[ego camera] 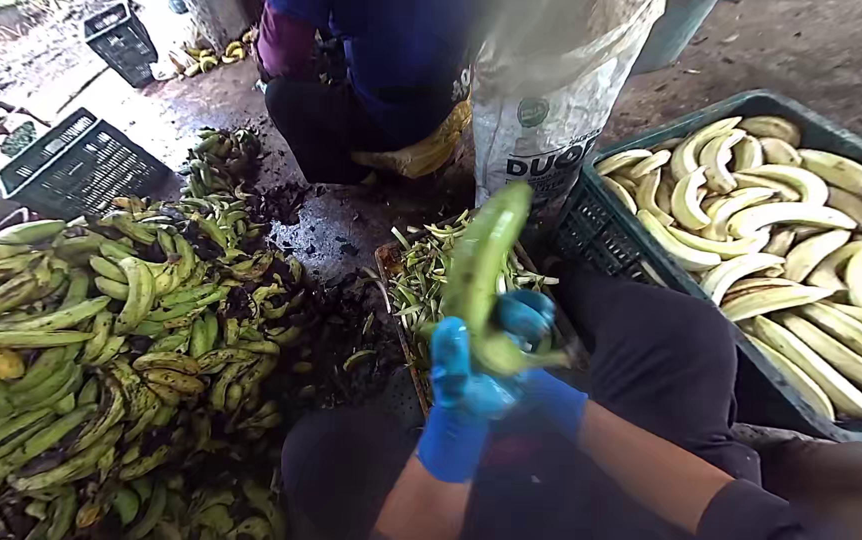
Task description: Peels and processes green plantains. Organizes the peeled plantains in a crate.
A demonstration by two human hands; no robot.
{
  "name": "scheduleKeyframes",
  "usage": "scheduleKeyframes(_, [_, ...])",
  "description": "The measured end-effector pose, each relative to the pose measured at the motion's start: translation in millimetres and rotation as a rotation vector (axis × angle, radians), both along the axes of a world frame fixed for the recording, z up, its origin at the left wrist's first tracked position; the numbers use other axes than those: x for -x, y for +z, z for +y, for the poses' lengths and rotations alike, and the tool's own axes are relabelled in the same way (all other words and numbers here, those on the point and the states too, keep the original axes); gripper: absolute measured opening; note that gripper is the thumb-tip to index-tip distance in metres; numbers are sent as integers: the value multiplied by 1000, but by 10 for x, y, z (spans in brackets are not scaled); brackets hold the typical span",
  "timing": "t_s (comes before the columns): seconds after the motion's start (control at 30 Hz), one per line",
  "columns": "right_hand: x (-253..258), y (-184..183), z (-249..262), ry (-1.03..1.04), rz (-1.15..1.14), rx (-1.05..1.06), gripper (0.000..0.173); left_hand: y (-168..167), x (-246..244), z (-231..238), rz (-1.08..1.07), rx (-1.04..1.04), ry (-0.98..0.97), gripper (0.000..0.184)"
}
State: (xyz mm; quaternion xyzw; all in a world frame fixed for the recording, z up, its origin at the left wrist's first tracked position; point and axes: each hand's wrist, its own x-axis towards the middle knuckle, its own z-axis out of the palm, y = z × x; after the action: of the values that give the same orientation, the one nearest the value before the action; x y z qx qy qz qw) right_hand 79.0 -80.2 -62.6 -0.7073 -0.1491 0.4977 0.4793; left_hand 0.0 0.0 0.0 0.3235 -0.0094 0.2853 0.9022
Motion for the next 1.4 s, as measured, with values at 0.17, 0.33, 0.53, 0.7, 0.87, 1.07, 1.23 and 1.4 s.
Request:
scheduleKeyframes(0.17, [-144,-686,-9,-200,-58,-292,41,-95,326,814,209,-371,297,78])
scheduleKeyframes(0.33, [48,-528,-16,-196,-77,-217,42,-306,337,931,220,-386,390,74])
scheduleKeyframes(0.53, [204,307,31,-178,-362,-959,46,-558,298,864,256,-432,389,78])
scheduleKeyframes(0.7, [-5,-4,14,110,-439,-436,48,-486,321,821,176,-388,365,75])
scheduleKeyframes(0.87, [-240,54,-11,334,101,-106,42,-148,337,1002,238,-35,189,66])
scheduleKeyframes(1.07, [-1354,522,500,247,-1147,-573,54,46,-132,1295,352,-59,41,49])
scheduleKeyframes(1.23, [-1045,315,581,278,-1267,-660,53,-105,-294,1351,364,-135,166,47])
scheduleKeyframes(1.4, [-1532,392,823,-192,-1496,-335,47,-151,-271,1087,433,-67,-264,49])
